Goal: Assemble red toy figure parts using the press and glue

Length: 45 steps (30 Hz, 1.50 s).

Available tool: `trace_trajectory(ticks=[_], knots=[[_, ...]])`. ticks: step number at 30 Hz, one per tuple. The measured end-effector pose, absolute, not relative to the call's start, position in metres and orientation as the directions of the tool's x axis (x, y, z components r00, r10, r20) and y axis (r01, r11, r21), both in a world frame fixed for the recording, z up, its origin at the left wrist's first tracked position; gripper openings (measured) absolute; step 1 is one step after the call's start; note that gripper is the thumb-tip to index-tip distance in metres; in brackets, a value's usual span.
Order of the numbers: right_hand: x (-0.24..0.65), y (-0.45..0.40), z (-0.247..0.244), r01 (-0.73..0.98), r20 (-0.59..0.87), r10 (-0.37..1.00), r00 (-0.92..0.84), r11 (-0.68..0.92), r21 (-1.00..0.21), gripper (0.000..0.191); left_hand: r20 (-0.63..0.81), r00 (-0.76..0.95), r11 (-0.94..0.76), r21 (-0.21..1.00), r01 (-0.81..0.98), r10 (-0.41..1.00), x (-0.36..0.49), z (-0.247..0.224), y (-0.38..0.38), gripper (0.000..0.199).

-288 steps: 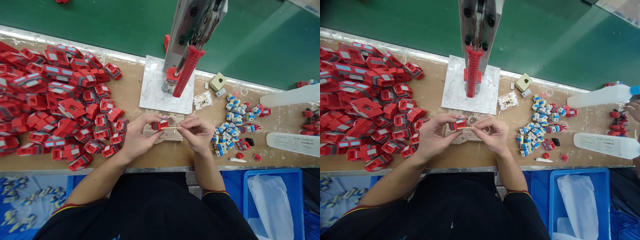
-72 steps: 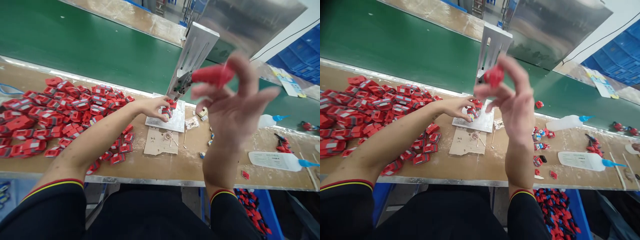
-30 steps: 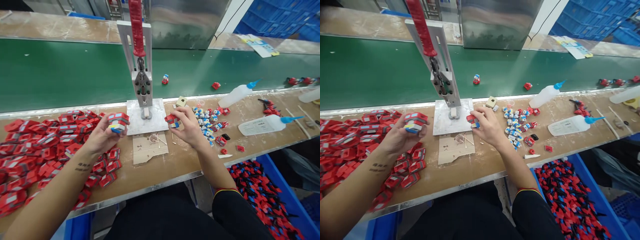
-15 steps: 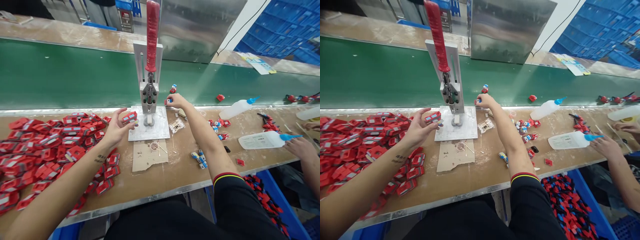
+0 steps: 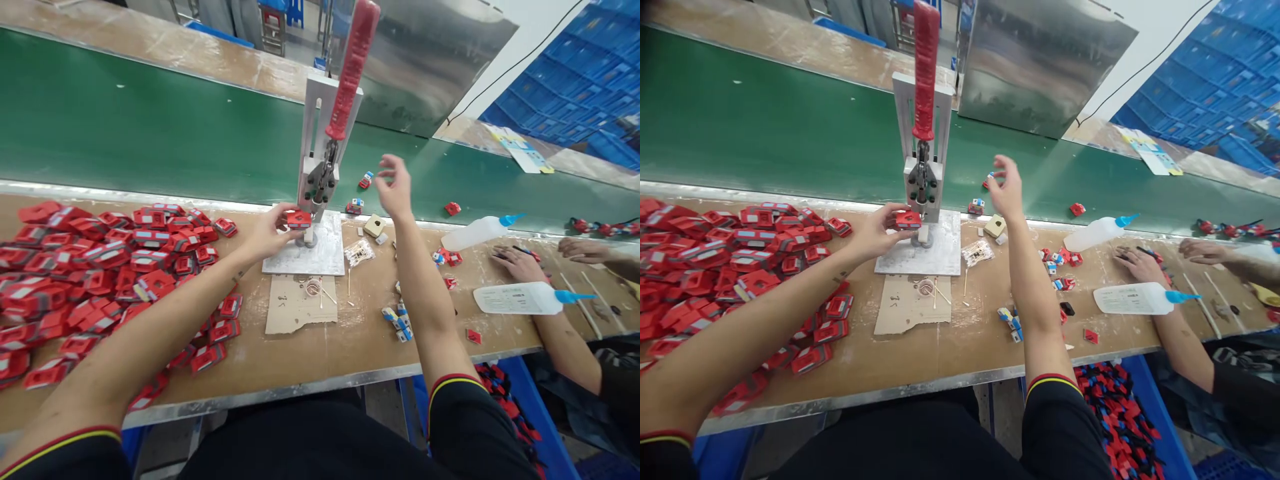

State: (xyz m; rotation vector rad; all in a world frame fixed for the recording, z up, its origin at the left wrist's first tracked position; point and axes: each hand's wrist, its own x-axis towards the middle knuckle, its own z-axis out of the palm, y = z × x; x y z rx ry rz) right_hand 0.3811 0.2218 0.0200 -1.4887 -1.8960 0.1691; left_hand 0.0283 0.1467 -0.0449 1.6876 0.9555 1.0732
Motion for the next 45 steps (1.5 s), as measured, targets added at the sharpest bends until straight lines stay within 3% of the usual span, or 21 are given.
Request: trace_trajectory(ticks=[3,7,10,13,19,21,23,29,33,36,45], knots=[[0.354,0.199,0.063,0.606,0.716,0.695,-0.061,0.596,-0.527,0.058,0.268,0.363,-0.341,0.927,0.154,0.892,0.036,-0.047,0.149,0.054],[0.282,0.162,0.126,0.469,0.757,0.645,-0.110,0.705,-0.532,0.062,0.295,0.394,-0.391,0.901,0.188,0.870,0.044,-0.049,0.152,0.052],[0.241,0.146,0.152,0.391,0.759,0.626,-0.182,0.754,-0.528,0.050,0.291,0.399,-0.387,0.904,0.183,0.869,0.047,-0.053,0.153,0.052],[0.227,0.128,0.153,0.400,0.776,0.595,-0.210,0.776,-0.487,0.045,0.286,0.408,-0.370,0.918,0.142,0.867,0.049,-0.055,0.152,0.051],[0.237,0.072,0.119,0.481,0.817,0.439,-0.374,0.845,-0.234,0.035,0.311,0.406,-0.385,0.916,0.113,0.859,0.050,-0.050,0.142,0.047],[0.240,0.061,0.104,0.494,0.783,0.509,-0.358,0.815,-0.304,0.031,0.315,0.398,-0.389,0.914,0.117,0.861,0.050,-0.047,0.139,0.047],[0.241,0.053,0.089,0.481,0.705,0.635,-0.316,0.748,-0.457,0.029,0.301,0.395,-0.377,0.917,0.131,0.868,0.052,-0.045,0.137,0.048],[0.239,0.039,0.053,0.270,0.552,0.822,-0.143,0.569,-0.777,0.033,0.278,0.366,-0.357,0.919,0.169,0.888,0.056,-0.043,0.134,0.046],[0.234,0.028,0.067,0.056,0.208,0.958,-0.200,0.223,-0.973,0.047,0.286,0.372,-0.372,0.910,0.183,0.883,0.056,-0.044,0.133,0.047],[0.230,0.023,0.086,-0.063,0.061,0.956,-0.286,0.045,-0.997,0.060,0.294,0.364,-0.388,0.896,0.217,0.884,0.056,-0.044,0.132,0.048],[0.224,0.022,0.085,-0.128,-0.003,0.965,-0.261,-0.038,-0.991,0.073,0.283,0.365,-0.370,0.908,0.196,0.887,0.057,-0.044,0.133,0.050]])
